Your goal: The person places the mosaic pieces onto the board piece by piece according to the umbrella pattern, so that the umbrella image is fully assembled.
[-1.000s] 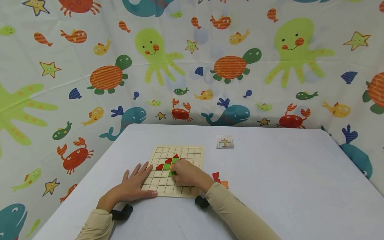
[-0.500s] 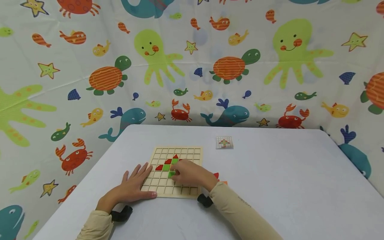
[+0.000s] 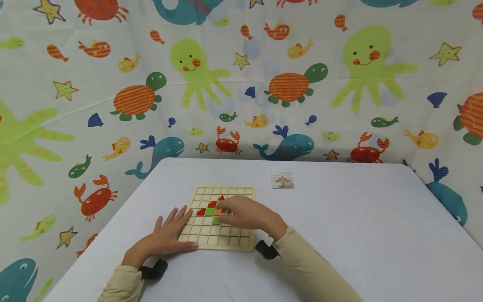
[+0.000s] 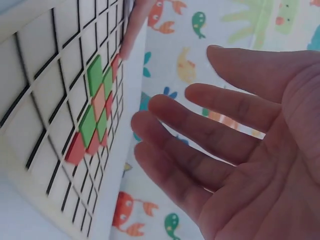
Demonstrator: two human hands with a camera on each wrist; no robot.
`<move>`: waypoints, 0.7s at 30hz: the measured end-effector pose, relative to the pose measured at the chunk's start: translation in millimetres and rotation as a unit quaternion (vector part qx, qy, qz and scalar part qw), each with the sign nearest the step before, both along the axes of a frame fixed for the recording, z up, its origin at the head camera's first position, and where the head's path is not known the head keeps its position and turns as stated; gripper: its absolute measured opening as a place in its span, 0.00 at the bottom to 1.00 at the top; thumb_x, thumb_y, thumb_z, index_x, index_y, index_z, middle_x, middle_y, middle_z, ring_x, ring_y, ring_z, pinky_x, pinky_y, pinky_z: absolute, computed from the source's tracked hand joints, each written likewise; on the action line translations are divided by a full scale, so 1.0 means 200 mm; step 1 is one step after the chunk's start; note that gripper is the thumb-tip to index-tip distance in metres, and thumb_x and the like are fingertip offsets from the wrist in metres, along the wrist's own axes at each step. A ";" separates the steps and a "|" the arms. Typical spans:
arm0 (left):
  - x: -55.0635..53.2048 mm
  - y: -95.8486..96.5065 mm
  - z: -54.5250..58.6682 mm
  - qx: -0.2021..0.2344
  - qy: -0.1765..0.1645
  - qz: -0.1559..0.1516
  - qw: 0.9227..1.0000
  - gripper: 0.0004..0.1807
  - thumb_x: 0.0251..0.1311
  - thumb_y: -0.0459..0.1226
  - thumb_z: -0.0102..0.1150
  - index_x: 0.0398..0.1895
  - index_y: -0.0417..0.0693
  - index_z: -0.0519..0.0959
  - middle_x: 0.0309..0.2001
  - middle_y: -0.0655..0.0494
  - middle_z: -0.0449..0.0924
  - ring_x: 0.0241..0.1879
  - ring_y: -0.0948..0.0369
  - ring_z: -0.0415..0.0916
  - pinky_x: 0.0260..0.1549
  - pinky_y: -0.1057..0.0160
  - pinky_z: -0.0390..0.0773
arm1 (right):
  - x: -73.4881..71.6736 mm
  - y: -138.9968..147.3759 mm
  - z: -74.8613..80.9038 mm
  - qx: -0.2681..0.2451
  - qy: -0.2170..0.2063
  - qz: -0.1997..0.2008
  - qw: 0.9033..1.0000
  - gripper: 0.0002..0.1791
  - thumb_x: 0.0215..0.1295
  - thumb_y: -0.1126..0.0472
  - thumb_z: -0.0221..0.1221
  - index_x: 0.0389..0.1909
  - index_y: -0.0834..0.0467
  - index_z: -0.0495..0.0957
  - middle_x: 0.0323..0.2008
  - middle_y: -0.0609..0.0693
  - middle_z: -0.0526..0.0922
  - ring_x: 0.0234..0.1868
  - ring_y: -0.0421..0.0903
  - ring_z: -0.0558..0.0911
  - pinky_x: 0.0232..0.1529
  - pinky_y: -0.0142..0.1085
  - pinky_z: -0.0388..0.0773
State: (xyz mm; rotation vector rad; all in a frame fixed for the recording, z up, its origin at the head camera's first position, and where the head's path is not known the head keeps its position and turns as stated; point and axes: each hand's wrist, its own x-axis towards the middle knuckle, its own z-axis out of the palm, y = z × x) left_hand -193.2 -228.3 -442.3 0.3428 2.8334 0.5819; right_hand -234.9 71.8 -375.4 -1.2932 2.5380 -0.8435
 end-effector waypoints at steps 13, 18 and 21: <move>0.03 0.01 0.02 -0.009 0.004 0.001 1.000 0.66 0.56 0.68 0.71 0.87 0.42 0.53 0.86 0.36 0.43 0.83 0.33 0.33 0.71 0.22 0.30 | 0.04 0.29 -0.03 0.008 -0.039 -0.064 0.997 0.31 0.77 0.54 0.67 0.74 0.61 0.74 0.69 0.59 0.78 0.69 0.59 0.76 0.67 0.57 0.75; 0.03 0.02 0.02 -0.008 0.007 0.003 1.000 0.66 0.55 0.67 0.71 0.87 0.42 0.53 0.86 0.36 0.43 0.83 0.33 0.34 0.71 0.22 0.30 | 0.03 0.38 -0.02 0.036 -0.069 -0.099 0.992 0.33 0.74 0.56 0.70 0.74 0.60 0.74 0.64 0.59 0.80 0.64 0.58 0.78 0.63 0.55 0.79; 0.03 0.02 0.01 -0.005 0.006 0.000 1.000 0.66 0.55 0.68 0.71 0.87 0.42 0.53 0.86 0.36 0.43 0.83 0.33 0.34 0.71 0.22 0.30 | 0.03 0.43 0.01 0.061 -0.085 -0.124 0.987 0.32 0.71 0.57 0.72 0.72 0.61 0.74 0.61 0.58 0.81 0.62 0.57 0.79 0.60 0.53 0.82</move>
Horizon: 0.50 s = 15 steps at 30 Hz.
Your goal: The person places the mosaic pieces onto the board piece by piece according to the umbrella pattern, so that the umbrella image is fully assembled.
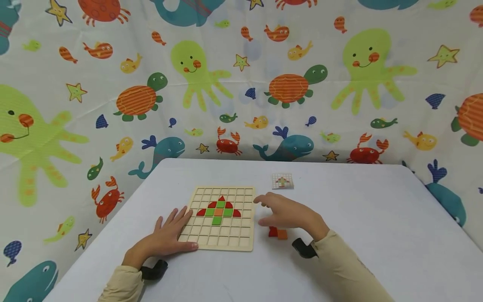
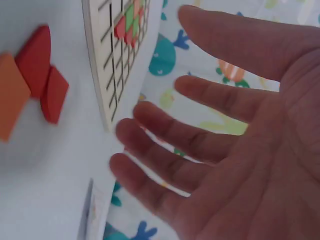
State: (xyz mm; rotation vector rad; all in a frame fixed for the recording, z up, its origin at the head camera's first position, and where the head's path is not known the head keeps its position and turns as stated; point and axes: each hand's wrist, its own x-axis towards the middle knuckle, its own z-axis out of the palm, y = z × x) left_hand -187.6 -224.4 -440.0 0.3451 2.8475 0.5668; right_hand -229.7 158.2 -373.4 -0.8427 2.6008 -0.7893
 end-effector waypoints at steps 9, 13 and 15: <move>-0.01 0.00 -0.01 -0.003 -0.003 0.007 1.000 0.68 0.54 0.70 0.70 0.87 0.41 0.53 0.86 0.37 0.43 0.83 0.34 0.33 0.72 0.23 0.29 | -0.03 0.11 -0.02 0.090 -0.062 -0.035 0.993 0.22 0.60 0.58 0.76 0.51 0.56 0.78 0.43 0.51 0.79 0.45 0.49 0.78 0.45 0.46 0.82; 0.00 0.00 -0.01 -0.002 -0.003 0.006 1.000 0.67 0.54 0.69 0.71 0.86 0.40 0.53 0.86 0.36 0.44 0.83 0.33 0.34 0.71 0.23 0.30 | -0.04 0.12 -0.06 0.142 -0.072 -0.048 0.986 0.21 0.57 0.56 0.79 0.46 0.53 0.78 0.40 0.48 0.79 0.43 0.49 0.77 0.44 0.48 0.81; 0.00 0.01 0.00 -0.004 -0.003 0.005 1.000 0.67 0.54 0.69 0.71 0.86 0.41 0.53 0.86 0.36 0.44 0.83 0.33 0.34 0.71 0.23 0.30 | -0.04 0.13 -0.07 0.159 -0.068 -0.052 0.984 0.22 0.56 0.56 0.80 0.45 0.53 0.77 0.39 0.48 0.78 0.43 0.49 0.77 0.43 0.49 0.81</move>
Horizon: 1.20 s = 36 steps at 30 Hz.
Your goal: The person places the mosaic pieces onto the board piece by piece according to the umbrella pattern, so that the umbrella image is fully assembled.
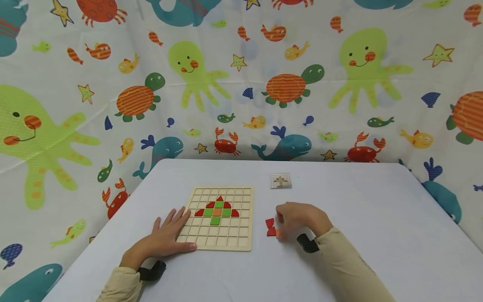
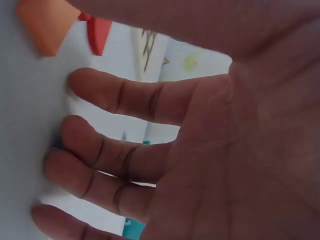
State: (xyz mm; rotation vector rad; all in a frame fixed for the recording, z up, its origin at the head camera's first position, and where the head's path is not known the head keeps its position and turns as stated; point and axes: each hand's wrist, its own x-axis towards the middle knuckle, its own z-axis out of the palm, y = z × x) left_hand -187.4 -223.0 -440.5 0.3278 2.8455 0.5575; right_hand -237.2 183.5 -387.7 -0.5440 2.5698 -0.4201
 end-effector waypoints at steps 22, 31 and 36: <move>0.00 -0.01 -0.02 -0.002 0.000 0.003 1.000 0.68 0.54 0.70 0.70 0.87 0.42 0.53 0.86 0.37 0.44 0.83 0.34 0.33 0.71 0.23 0.30 | -0.05 0.06 -0.07 -0.076 0.055 0.032 0.995 0.14 0.61 0.66 0.74 0.37 0.55 0.76 0.30 0.47 0.75 0.35 0.45 0.74 0.36 0.38 0.74; 0.00 0.00 -0.03 -0.005 0.005 0.005 1.000 0.67 0.54 0.70 0.71 0.87 0.42 0.53 0.86 0.38 0.44 0.84 0.35 0.34 0.72 0.23 0.31 | -0.10 0.10 -0.09 -0.155 0.050 0.035 0.986 0.09 0.67 0.68 0.70 0.35 0.56 0.78 0.28 0.46 0.77 0.30 0.44 0.77 0.33 0.37 0.77; 0.00 -0.01 -0.03 -0.002 0.006 0.003 1.000 0.67 0.54 0.69 0.71 0.87 0.42 0.53 0.86 0.37 0.44 0.84 0.34 0.34 0.71 0.23 0.30 | -0.11 0.08 -0.06 -0.201 0.040 0.020 0.979 0.04 0.71 0.69 0.67 0.39 0.58 0.81 0.29 0.47 0.80 0.30 0.45 0.78 0.35 0.39 0.80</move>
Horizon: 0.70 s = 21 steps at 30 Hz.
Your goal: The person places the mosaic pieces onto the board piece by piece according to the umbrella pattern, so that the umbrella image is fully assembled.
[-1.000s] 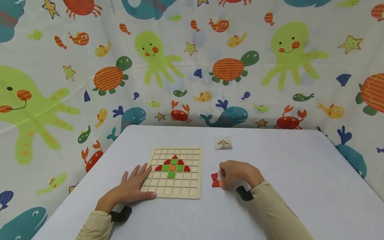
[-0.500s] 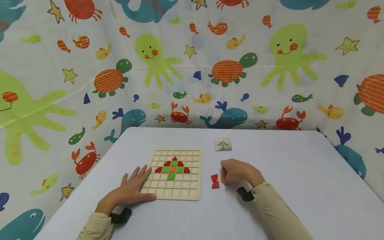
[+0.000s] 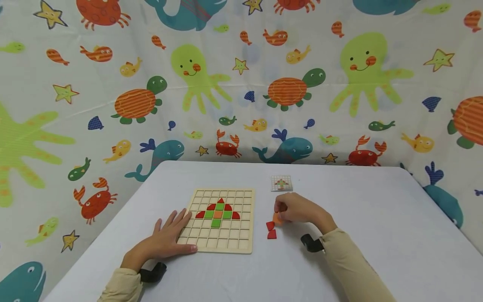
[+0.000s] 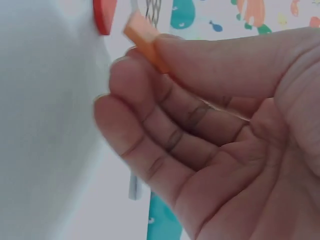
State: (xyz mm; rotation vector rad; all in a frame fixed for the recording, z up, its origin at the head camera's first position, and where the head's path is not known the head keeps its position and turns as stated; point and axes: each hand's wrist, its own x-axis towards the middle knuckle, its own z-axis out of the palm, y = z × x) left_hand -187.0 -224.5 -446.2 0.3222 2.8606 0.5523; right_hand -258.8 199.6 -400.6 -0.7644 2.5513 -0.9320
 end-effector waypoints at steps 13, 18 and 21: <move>0.01 -0.01 0.00 0.002 -0.001 0.000 1.000 0.67 0.54 0.69 0.71 0.87 0.42 0.53 0.86 0.37 0.44 0.84 0.34 0.33 0.71 0.23 0.30 | 0.00 -0.15 0.05 -0.064 0.056 0.048 0.995 0.05 0.75 0.68 0.63 0.40 0.60 0.87 0.29 0.46 0.83 0.31 0.45 0.81 0.36 0.36 0.84; 0.00 -0.01 0.00 0.006 -0.002 -0.002 1.000 0.67 0.55 0.69 0.71 0.87 0.42 0.53 0.86 0.37 0.44 0.83 0.34 0.33 0.71 0.23 0.30 | 0.01 -0.22 0.06 -0.064 0.051 0.056 0.995 0.05 0.76 0.67 0.63 0.38 0.59 0.85 0.29 0.48 0.84 0.30 0.44 0.81 0.34 0.36 0.83; 0.00 0.00 0.00 0.002 -0.002 -0.001 1.000 0.67 0.54 0.70 0.71 0.87 0.43 0.53 0.86 0.38 0.44 0.84 0.35 0.33 0.72 0.23 0.30 | 0.00 -0.27 0.07 -0.058 0.053 0.065 0.995 0.06 0.76 0.66 0.63 0.37 0.58 0.85 0.30 0.49 0.84 0.30 0.42 0.81 0.33 0.35 0.82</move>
